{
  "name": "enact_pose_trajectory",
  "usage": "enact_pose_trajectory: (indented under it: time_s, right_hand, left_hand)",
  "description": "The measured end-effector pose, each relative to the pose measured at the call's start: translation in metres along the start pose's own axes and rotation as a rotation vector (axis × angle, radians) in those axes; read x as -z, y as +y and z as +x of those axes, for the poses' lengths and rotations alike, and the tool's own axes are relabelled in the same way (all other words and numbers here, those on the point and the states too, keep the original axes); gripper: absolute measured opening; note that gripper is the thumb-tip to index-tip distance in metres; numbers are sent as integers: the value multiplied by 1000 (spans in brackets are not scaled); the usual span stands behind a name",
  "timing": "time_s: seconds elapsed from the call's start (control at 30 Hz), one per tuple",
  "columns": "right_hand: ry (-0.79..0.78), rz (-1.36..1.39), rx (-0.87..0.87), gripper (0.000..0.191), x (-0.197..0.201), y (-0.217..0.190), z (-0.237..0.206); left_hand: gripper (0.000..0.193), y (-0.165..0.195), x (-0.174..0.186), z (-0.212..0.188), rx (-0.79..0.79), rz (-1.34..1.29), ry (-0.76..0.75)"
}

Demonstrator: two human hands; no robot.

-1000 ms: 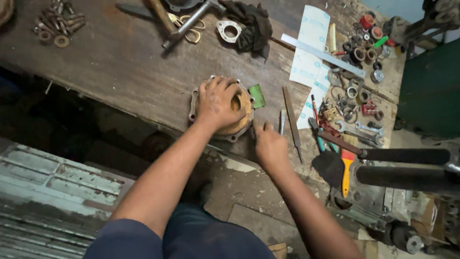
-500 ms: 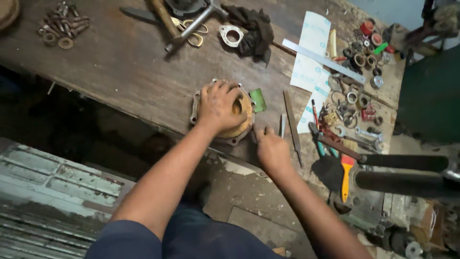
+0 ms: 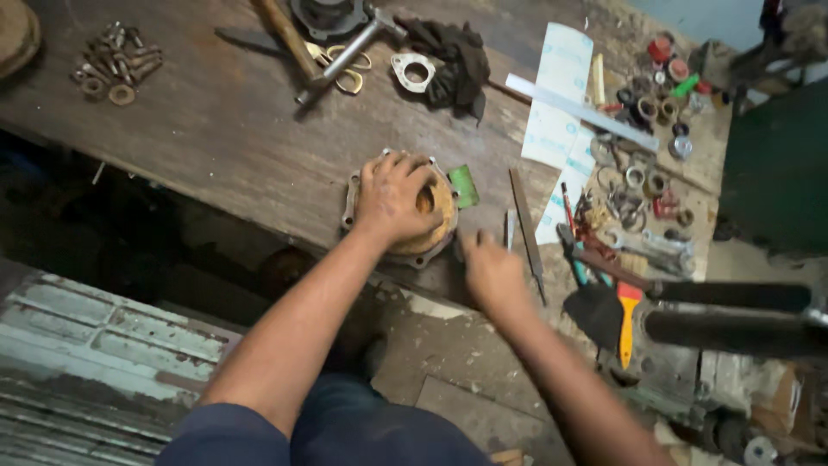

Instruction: The person holds a round metal pump housing on a cluttered workbench with their left hand and repeatedly files or scrapes its edge with a small hand tool held in the right hand, working around the rim of the part throughout the episode.

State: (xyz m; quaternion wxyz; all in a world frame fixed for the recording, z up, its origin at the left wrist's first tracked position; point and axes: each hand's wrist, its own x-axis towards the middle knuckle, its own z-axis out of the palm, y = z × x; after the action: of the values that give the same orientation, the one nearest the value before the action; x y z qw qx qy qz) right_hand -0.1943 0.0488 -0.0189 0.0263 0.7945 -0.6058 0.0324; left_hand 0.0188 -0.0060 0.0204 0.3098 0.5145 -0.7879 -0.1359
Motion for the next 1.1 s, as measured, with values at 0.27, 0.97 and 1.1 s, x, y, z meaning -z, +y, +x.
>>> enact_pose_trajectory:
  time_s: [0.27,0.97,1.1]
  right_hand:
    - [24,-49,41,48,-5,3,5]
    - [111,453,-150,39,52,-3,-46]
    - [-31,217,-260,38,44,-27,-44]
  left_hand:
    - [66,-2,1,3,-25,-15,46]
    - [62,-28,18,20,-295,-110,-286]
    - [59,-10,7,2,-123,25,-167]
